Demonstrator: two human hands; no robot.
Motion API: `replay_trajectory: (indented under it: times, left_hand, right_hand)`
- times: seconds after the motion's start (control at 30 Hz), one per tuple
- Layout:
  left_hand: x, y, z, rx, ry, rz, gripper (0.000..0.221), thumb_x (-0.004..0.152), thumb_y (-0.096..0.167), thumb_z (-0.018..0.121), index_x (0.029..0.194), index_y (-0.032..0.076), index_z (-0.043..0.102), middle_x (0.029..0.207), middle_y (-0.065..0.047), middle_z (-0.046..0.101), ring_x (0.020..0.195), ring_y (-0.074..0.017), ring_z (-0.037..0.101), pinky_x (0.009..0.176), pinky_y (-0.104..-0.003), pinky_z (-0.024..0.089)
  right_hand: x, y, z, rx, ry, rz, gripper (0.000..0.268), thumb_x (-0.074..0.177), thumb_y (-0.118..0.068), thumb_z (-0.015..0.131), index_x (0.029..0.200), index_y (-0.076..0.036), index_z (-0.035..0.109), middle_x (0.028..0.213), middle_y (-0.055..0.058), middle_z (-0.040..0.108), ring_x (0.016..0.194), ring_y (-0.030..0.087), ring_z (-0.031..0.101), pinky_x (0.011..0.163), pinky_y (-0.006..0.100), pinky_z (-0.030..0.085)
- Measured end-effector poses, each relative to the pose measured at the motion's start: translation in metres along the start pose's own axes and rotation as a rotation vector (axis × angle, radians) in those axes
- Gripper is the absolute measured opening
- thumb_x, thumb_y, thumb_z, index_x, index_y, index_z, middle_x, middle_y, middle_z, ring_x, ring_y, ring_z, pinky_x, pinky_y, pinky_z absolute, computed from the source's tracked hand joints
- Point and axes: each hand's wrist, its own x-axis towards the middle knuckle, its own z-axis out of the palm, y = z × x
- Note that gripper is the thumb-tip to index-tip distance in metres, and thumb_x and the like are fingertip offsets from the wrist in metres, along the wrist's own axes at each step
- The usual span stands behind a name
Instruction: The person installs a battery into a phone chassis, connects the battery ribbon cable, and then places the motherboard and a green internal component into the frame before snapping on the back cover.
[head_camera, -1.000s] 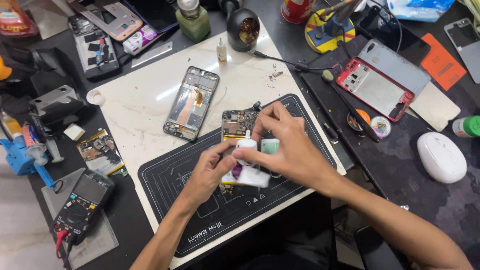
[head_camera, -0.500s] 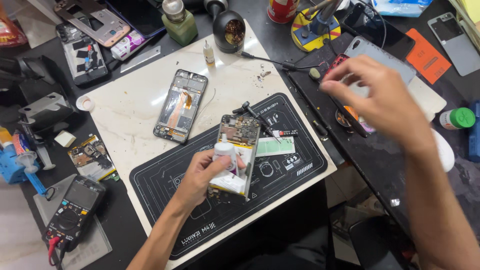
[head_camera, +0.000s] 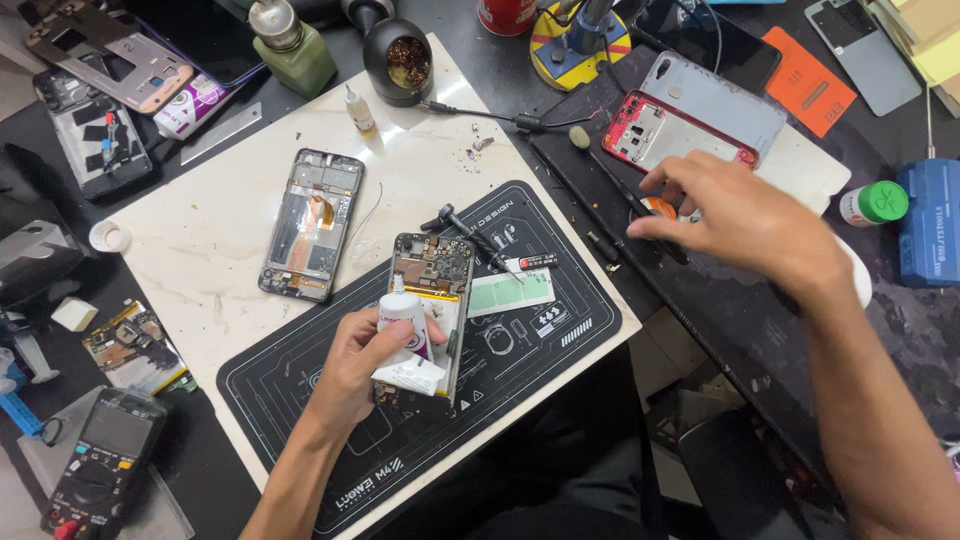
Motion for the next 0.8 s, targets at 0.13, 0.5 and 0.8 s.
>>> replay_trajectory:
  times: [0.13, 0.5, 0.8]
  left_hand:
    - [-0.001, 0.0, 0.0, -0.005, 0.019, -0.003, 0.036, 0.097, 0.029, 0.06, 0.1, -0.003, 0.076, 0.083, -0.012, 0.076, 0.068, -0.0116, 0.072, 0.062, -0.024, 0.059]
    - [-0.005, 0.007, -0.007, -0.086, 0.029, 0.067, 0.04, 0.095, 0.033, 0.061, 0.097, -0.004, 0.074, 0.082, -0.011, 0.073, 0.069, -0.0119, 0.068, 0.062, -0.023, 0.053]
    - [-0.02, 0.024, -0.068, -0.169, 0.355, 0.333, 0.044, 0.102, 0.038, 0.06, 0.1, -0.005, 0.069, 0.093, -0.012, 0.068, 0.081, -0.0166, 0.065, 0.073, -0.028, 0.05]
  right_hand:
    - [0.003, -0.004, 0.007, -0.033, 0.017, 0.059, 0.051, 0.081, -0.041, 0.079, 0.115, -0.006, 0.067, 0.108, 0.014, 0.063, 0.091, 0.03, 0.066, 0.081, 0.041, 0.054]
    - [-0.01, -0.041, 0.009, -0.052, 0.213, -0.167, 0.031, 0.092, -0.031, 0.071, 0.118, -0.016, 0.07, 0.107, 0.004, 0.063, 0.083, 0.021, 0.066, 0.1, 0.045, 0.041]
    - [-0.002, -0.059, 0.036, -0.03, 0.106, -0.288, 0.03, 0.091, -0.035, 0.068, 0.111, -0.014, 0.072, 0.105, 0.002, 0.067, 0.088, 0.019, 0.065, 0.102, 0.043, 0.038]
